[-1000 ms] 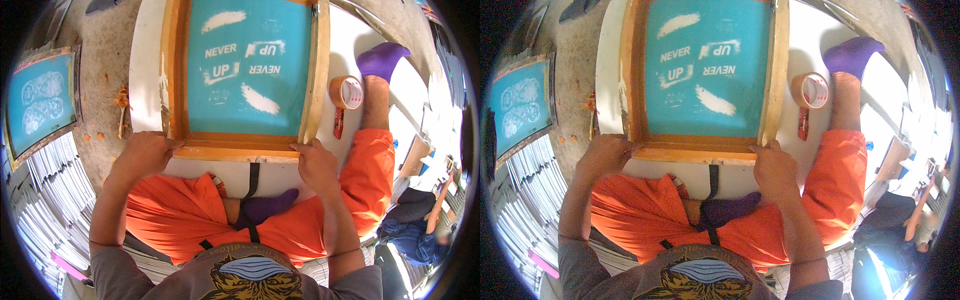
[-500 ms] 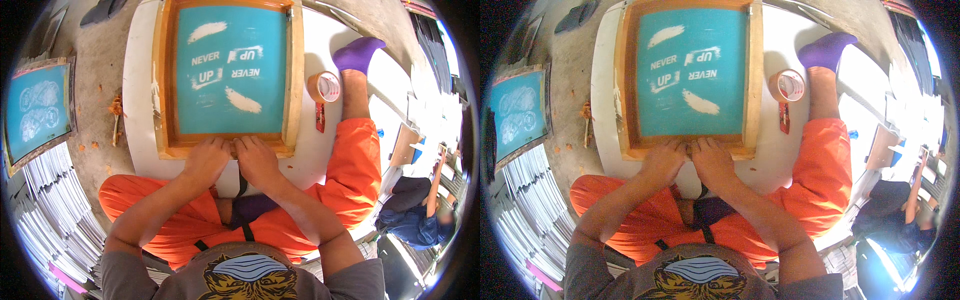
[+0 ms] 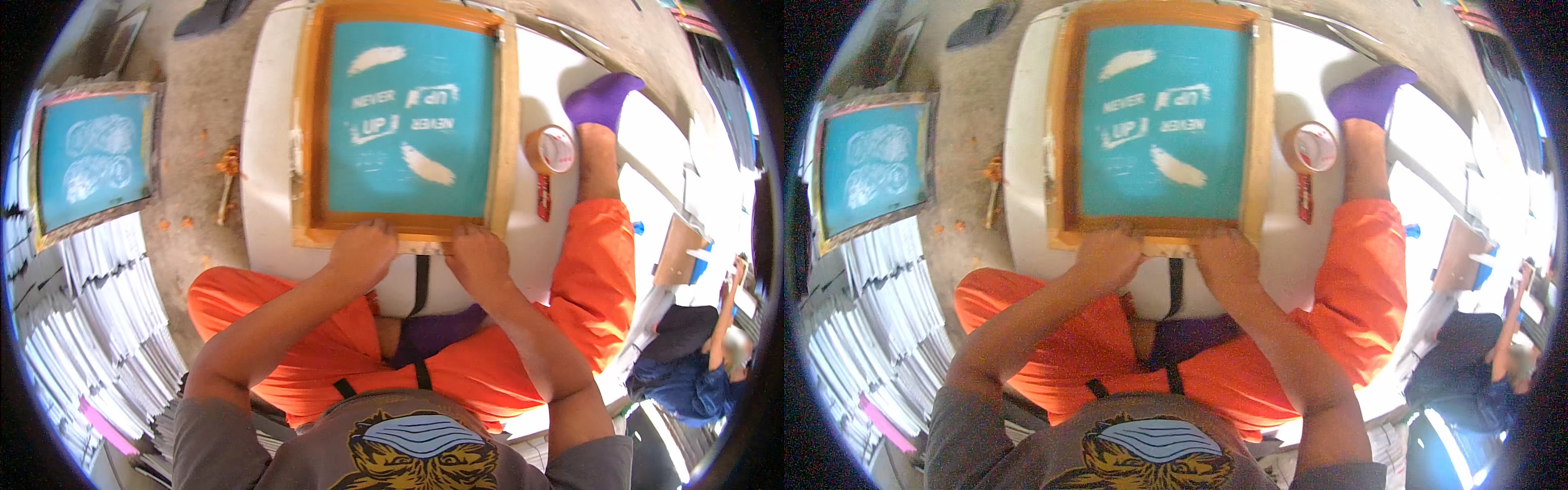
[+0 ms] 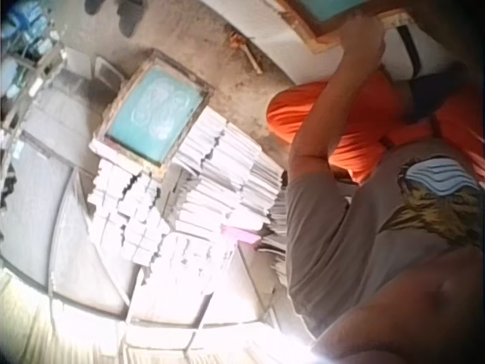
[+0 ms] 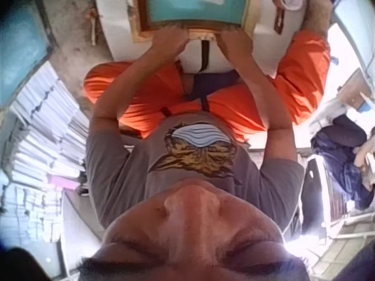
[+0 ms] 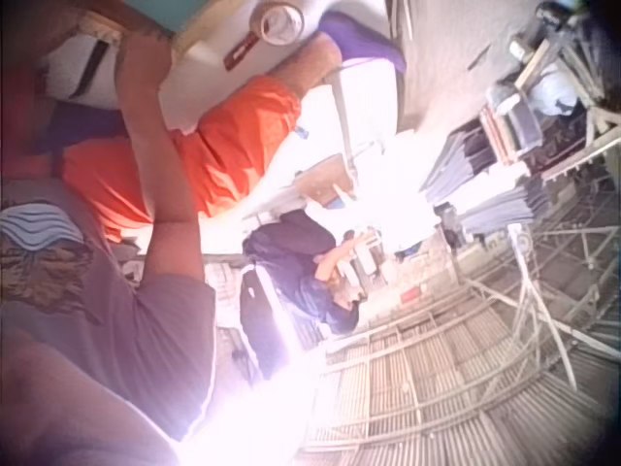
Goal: The person sits on the floor and applies masking tape to the edges of a wooden screen printing frame. They use a utility knife to cut the tape and smooth it down along the frame's perimeter, preparing the screen for printing.
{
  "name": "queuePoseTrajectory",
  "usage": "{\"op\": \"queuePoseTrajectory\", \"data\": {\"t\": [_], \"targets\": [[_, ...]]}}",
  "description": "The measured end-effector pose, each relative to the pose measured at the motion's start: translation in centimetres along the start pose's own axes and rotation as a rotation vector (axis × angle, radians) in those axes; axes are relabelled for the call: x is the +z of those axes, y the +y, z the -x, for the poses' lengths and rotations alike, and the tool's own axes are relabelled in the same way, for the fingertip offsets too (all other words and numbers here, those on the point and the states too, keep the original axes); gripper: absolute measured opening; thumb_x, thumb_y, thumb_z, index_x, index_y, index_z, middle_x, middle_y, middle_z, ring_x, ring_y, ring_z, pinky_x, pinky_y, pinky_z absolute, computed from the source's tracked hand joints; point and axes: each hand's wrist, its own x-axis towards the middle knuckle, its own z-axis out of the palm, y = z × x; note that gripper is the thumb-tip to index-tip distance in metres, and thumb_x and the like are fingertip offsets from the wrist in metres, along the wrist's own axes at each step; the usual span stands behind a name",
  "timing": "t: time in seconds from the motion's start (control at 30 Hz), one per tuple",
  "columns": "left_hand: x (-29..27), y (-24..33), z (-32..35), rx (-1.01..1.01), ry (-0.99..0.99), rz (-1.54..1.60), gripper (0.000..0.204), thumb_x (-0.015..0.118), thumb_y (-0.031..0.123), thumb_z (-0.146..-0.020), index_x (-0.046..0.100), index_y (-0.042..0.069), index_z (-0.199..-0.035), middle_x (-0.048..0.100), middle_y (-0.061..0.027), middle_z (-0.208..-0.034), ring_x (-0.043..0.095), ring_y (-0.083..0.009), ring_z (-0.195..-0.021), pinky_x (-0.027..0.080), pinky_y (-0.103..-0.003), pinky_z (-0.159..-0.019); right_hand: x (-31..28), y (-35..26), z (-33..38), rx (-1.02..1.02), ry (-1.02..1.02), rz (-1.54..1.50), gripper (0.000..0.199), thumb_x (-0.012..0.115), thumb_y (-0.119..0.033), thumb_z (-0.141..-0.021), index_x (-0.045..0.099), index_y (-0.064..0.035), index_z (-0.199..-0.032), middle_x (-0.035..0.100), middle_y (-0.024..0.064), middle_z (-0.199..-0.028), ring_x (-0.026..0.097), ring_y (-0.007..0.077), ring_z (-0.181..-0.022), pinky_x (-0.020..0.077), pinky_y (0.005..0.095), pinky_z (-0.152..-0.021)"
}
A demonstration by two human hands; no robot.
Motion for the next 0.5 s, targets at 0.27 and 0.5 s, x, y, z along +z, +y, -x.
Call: {"op": "queuePoseTrajectory", "data": {"t": [0.27, 0.5], "targets": [[-1.7, -4.9, 2.5, -0.078, -0.128, -0.144, 0.053, 0.079, 0.043, -0.087, 0.069, 0.000, -0.116, 0.072, -0.0197, -0.106, 0.070, -0.0375, -0.108, 0.058, -0.046, -0.093, -0.2, -0.2, 0.6, -0.029, 0.127, -0.003, 0.022, 0.079, -0.020, -0.083, 0.074, -0.0030, -0.096, 0.074, 0.0187, -0.100, 0.073, 0.0346, -0.098, 0.0611, 0.0474, -0.083], [-1.3, -7.6, 3.9, 0.053, -0.069, -0.287, 0.048, 0.083, 0.035, -0.083, 0.067, 0.001, -0.113, 0.074, -0.0140, -0.100, 0.072, -0.0309, -0.104, 0.043, -0.043, -0.117, 0.4, 0.5, 0.6, -0.019, 0.097, -0.033, 0.033, 0.083, -0.022, -0.078, 0.071, -0.0014, -0.100, 0.073, 0.0176, -0.104, 0.071, 0.0357, -0.102, 0.0593, 0.0475, -0.087]]}}
